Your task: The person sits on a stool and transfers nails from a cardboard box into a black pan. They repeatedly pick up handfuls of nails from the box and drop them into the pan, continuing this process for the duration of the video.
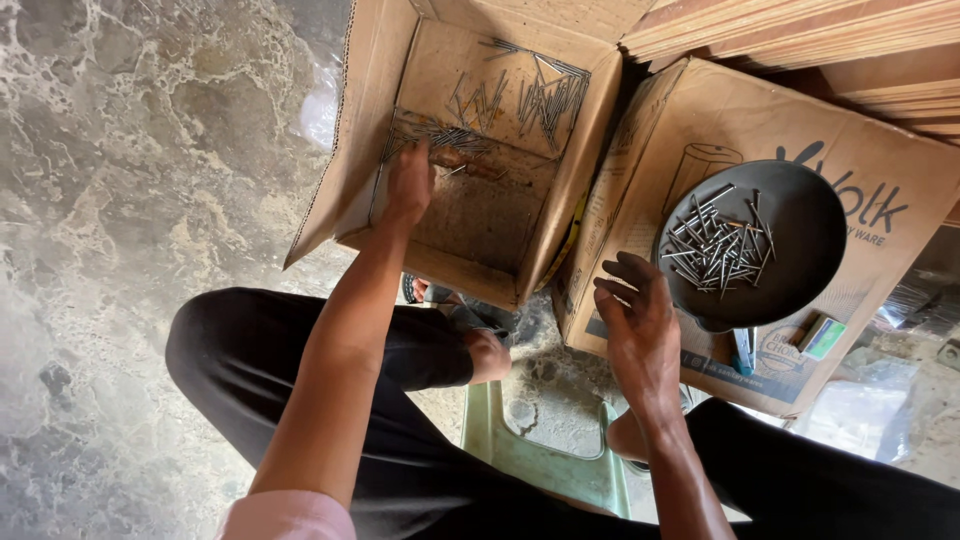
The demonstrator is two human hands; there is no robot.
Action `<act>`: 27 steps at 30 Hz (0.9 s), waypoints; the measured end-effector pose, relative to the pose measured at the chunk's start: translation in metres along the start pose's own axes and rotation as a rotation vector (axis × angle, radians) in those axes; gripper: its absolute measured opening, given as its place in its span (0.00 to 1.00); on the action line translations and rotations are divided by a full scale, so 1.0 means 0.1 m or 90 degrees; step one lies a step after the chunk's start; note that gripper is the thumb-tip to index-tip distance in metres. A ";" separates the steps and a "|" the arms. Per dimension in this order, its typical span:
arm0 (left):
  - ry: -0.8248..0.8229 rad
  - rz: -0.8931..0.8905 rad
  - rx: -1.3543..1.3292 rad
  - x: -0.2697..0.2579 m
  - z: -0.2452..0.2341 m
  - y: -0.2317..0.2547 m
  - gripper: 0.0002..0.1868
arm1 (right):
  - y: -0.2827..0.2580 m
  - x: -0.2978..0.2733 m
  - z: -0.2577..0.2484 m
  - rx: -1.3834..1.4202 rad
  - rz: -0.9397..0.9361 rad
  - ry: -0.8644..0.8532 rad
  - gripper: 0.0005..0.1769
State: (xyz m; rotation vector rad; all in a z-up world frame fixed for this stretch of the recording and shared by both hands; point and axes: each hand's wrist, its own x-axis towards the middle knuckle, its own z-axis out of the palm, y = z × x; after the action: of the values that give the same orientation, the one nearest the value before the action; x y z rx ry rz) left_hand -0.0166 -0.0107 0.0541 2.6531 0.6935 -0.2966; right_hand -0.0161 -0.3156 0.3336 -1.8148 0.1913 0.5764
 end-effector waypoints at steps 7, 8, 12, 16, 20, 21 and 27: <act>0.215 0.101 -0.206 -0.32 -0.27 0.96 0.10 | -0.15 -0.01 -0.04 -0.011 -0.016 -0.008 0.24; 0.165 0.156 -0.239 -0.42 -0.47 1.26 0.08 | -0.16 -0.01 -0.06 0.036 -0.019 0.001 0.25; 0.023 0.361 -0.443 -0.96 -0.96 2.11 0.08 | -0.34 -0.07 -0.08 0.162 -0.004 0.053 0.27; -0.085 0.548 -0.432 -1.56 -1.47 2.54 0.09 | 0.18 0.16 -0.33 0.367 0.068 0.051 0.32; -0.004 0.773 -0.216 -1.63 -1.36 2.60 0.15 | 0.81 0.39 -0.71 0.553 0.132 0.094 0.20; 0.008 0.772 -0.265 -1.61 -1.35 2.60 0.20 | 0.98 0.42 -0.82 0.641 0.140 0.125 0.15; 0.093 0.461 -0.279 -0.80 -0.82 2.06 0.09 | 0.30 0.08 -0.67 0.375 0.082 0.237 0.22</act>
State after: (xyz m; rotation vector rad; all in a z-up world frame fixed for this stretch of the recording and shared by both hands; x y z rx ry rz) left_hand 0.0283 -0.1771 0.2150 2.3149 -0.1809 0.2286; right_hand -0.0024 -0.3871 0.3185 -1.3205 0.6625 0.2251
